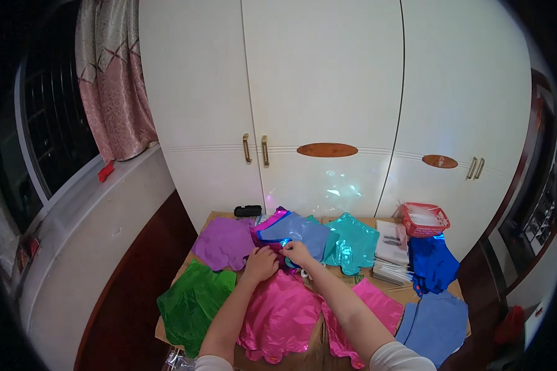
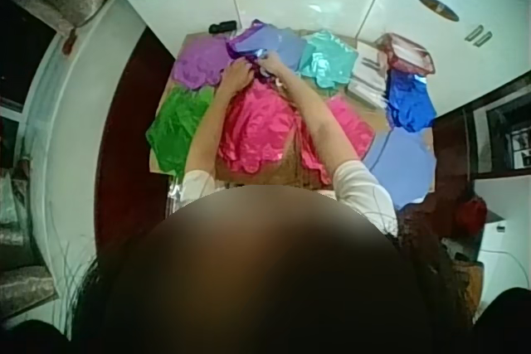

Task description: Packaging various colorful balloons into plastic bags with cardboard backing.

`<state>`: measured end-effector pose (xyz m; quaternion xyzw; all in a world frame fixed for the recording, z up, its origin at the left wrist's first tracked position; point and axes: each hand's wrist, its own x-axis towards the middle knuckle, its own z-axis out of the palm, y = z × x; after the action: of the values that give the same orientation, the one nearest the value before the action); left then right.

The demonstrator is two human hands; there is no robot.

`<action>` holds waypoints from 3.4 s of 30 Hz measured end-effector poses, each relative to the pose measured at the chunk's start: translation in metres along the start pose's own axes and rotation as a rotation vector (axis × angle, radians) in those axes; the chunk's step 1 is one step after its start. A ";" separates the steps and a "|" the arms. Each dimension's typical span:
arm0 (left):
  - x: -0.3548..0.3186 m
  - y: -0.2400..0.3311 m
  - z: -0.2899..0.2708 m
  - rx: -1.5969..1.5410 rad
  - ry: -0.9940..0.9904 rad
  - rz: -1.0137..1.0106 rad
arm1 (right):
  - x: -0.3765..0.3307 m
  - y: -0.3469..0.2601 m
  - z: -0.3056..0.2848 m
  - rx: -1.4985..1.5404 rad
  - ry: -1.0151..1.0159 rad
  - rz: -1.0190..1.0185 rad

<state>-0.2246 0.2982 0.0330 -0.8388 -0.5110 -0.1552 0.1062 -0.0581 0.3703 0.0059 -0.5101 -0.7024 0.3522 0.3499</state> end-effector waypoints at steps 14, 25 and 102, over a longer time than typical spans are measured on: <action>0.015 -0.003 0.002 -0.011 -0.232 -0.129 | 0.069 0.039 -0.180 0.873 0.656 0.045; 0.010 0.004 -0.005 -0.006 -0.295 -0.160 | 0.011 -0.120 -0.234 -0.387 0.855 -0.567; -0.225 -0.095 -0.147 -0.129 -0.007 -0.609 | -0.125 -0.243 0.086 -0.565 -0.024 -1.087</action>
<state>-0.4281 0.1064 0.0885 -0.6528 -0.7282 -0.2088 -0.0003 -0.2163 0.1819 0.1525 -0.1479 -0.9322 -0.0707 0.3226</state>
